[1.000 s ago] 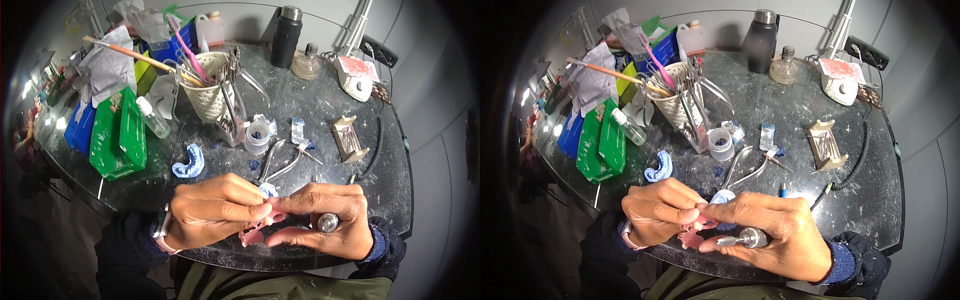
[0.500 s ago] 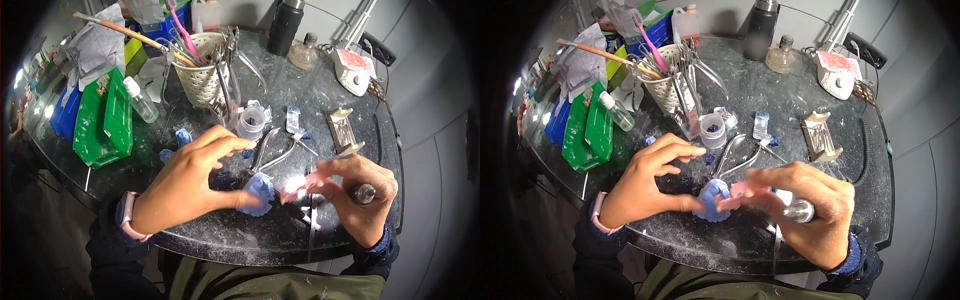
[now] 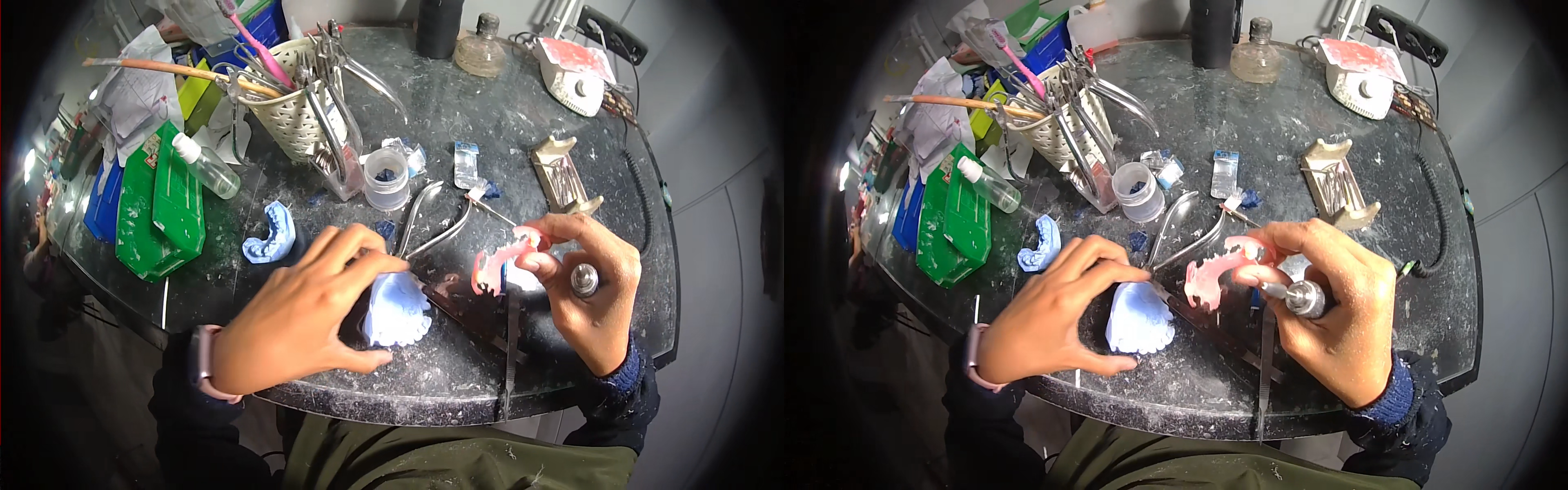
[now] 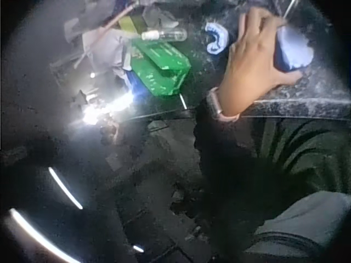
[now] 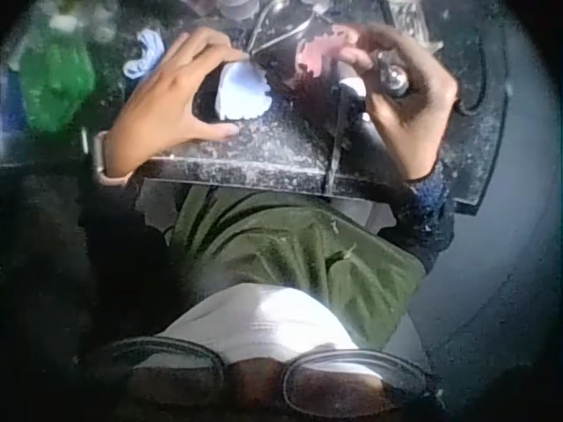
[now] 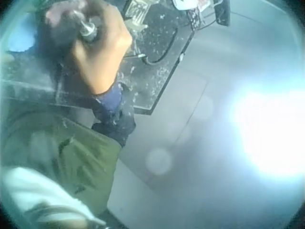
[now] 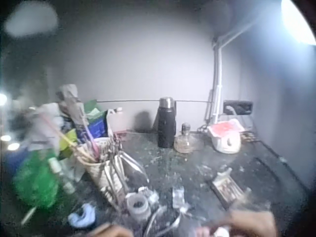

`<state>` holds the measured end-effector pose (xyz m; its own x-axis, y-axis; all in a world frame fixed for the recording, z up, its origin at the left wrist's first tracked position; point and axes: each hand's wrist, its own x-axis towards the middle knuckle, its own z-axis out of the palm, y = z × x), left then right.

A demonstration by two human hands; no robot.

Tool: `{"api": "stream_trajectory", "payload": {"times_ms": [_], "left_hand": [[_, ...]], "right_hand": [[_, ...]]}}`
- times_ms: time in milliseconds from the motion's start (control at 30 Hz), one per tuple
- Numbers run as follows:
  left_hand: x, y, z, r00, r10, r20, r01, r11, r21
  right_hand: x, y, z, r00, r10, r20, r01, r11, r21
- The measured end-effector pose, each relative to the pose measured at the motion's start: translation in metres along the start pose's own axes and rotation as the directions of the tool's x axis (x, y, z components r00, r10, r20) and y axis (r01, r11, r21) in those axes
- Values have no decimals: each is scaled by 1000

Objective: The person uses a rotary tool to shape the edges of a pink dental prosthetic base, then marks a stone dental model with a blue pencil and fits the prosthetic onto the model.

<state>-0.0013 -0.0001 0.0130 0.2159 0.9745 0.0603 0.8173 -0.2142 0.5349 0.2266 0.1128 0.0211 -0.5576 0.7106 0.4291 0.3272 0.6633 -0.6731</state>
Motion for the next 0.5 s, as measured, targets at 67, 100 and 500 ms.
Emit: {"api": "stream_trajectory", "payload": {"times_ms": [67,100,500], "left_hand": [[-5,1,-11,1000,-21,21,21,1000,11],[-6,1,-14,999,-40,32,40,999,17],[-17,0,31,989,-148,-25,127,913,-387]], "right_hand": [[0,0,2,1000,-4,-29,4,1000,8],[0,2,3,999,3,-35,-2,1000,11],[-8,4,6,993,-116,-10,115,992,-50]]}}
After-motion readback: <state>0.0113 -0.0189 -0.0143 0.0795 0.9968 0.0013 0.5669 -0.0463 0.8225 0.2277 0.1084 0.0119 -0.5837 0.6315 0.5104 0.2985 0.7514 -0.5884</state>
